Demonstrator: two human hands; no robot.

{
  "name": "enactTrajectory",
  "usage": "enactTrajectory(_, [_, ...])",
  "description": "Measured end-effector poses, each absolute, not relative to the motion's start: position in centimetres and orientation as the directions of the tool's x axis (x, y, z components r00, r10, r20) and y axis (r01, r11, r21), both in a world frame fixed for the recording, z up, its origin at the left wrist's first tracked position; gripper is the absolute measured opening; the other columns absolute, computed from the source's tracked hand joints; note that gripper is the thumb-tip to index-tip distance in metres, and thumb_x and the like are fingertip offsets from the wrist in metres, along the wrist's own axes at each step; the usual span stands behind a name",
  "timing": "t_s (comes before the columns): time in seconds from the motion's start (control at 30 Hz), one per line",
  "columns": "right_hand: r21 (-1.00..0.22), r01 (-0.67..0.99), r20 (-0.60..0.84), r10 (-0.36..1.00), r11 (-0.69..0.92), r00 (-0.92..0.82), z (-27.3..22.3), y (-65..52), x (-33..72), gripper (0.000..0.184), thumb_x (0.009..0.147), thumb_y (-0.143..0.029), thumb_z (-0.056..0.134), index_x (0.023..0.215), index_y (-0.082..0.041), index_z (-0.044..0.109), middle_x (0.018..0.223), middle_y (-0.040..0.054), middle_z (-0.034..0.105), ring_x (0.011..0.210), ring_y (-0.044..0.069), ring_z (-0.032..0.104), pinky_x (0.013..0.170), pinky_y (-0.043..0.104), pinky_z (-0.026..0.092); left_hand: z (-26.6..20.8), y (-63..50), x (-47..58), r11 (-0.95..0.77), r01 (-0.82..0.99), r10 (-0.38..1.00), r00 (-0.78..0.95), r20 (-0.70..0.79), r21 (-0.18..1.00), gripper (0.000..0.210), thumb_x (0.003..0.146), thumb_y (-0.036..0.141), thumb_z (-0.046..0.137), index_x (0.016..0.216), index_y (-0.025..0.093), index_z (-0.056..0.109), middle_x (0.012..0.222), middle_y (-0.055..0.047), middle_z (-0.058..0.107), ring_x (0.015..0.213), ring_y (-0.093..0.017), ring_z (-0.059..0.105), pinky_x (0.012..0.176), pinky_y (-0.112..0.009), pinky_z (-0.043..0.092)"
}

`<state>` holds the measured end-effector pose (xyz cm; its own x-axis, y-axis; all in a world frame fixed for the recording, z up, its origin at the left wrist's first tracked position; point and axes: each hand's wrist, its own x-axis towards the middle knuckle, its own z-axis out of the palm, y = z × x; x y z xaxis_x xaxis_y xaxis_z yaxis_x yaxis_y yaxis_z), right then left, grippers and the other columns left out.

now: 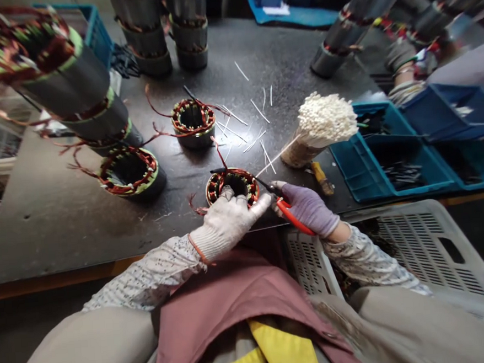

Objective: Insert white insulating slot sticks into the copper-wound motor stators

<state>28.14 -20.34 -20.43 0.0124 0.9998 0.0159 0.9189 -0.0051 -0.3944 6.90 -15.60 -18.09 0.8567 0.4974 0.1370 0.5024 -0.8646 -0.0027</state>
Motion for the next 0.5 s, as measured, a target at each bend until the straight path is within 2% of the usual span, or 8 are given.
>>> enactTrajectory(0.17, [-0.504, 0.863, -0.004, 0.999, -0.042, 0.046, -20.6, -20.6, 28.3, 0.041, 0.074, -0.024, 0.062, 0.115, -0.021, 0.069, 0.089, 0.0053, 0.077, 0.078, 0.023, 0.071, 0.072, 0.031, 0.056, -17.9, -15.4, 6.8, -0.824, 0.562, 0.567, 0.818, 0.102, 0.072, 0.062, 0.087, 0.007, 0.050, 0.147, 0.024, 0.046, 0.080, -0.009, 0.071, 0.080, -0.023, 0.067, 0.083, -0.040, 0.054])
enactTrajectory(0.3, [-0.602, 0.796, 0.081, 0.988, -0.059, 0.134, -20.7, -22.0, 28.2, 0.037, 0.077, -0.030, 0.058, 0.111, -0.020, 0.068, 0.077, 0.0032, 0.075, 0.063, 0.019, 0.068, 0.063, 0.029, 0.055, -16.9, -14.6, 6.6, -0.732, 0.653, 0.666, 0.746, 0.001, 0.195, 0.075, 0.078, 0.021, 0.067, 0.148, 0.017, 0.043, 0.087, -0.011, 0.073, 0.092, -0.030, 0.067, 0.079, -0.040, 0.055])
enactTrajectory(0.33, [-0.615, 0.786, 0.107, 0.982, -0.060, 0.159, -20.8, -22.5, 28.3, 0.037, 0.077, -0.033, 0.057, 0.110, -0.021, 0.068, 0.075, 0.0029, 0.074, 0.060, 0.019, 0.067, 0.060, 0.029, 0.054, -16.4, -14.1, 6.0, -0.688, 0.670, 0.698, 0.716, 0.001, 0.277, 0.078, 0.075, 0.024, 0.071, 0.147, 0.018, 0.044, 0.094, -0.011, 0.073, 0.095, -0.030, 0.067, 0.080, -0.040, 0.055])
enactTrajectory(0.4, [-0.615, 0.787, 0.153, 0.970, -0.058, 0.191, -21.3, -23.3, 28.6, 0.037, 0.078, -0.038, 0.057, 0.109, -0.021, 0.067, 0.075, 0.0038, 0.073, 0.057, 0.019, 0.066, 0.059, 0.031, 0.054, -15.0, -13.2, 4.2, -0.563, 0.640, 0.764, 0.644, 0.036, 0.523, 0.073, 0.075, 0.028, 0.071, 0.144, 0.020, 0.048, 0.108, -0.010, 0.073, 0.097, -0.027, 0.068, 0.082, -0.037, 0.056])
enactTrajectory(0.47, [-0.592, 0.805, 0.192, 0.963, -0.042, 0.191, -22.1, -23.7, 29.1, 0.037, 0.078, -0.042, 0.057, 0.107, -0.022, 0.067, 0.079, 0.0060, 0.074, 0.060, 0.023, 0.068, 0.060, 0.034, 0.055, -13.0, -12.7, 1.5, -0.437, 0.502, 0.811, 0.578, 0.086, 0.746, 0.062, 0.082, 0.030, 0.063, 0.141, 0.018, 0.048, 0.113, -0.008, 0.072, 0.093, -0.022, 0.069, 0.082, -0.034, 0.057])
enactTrajectory(0.5, [-0.582, 0.813, 0.209, 0.961, -0.027, 0.182, -22.6, -23.7, 29.3, 0.036, 0.078, -0.042, 0.057, 0.107, -0.023, 0.066, 0.081, 0.0071, 0.075, 0.063, 0.025, 0.069, 0.062, 0.036, 0.056, -12.0, -12.7, 0.2, -0.406, 0.437, 0.826, 0.551, 0.118, 0.802, 0.058, 0.085, 0.030, 0.059, 0.140, 0.017, 0.048, 0.115, -0.007, 0.071, 0.092, -0.020, 0.069, 0.081, -0.033, 0.057])
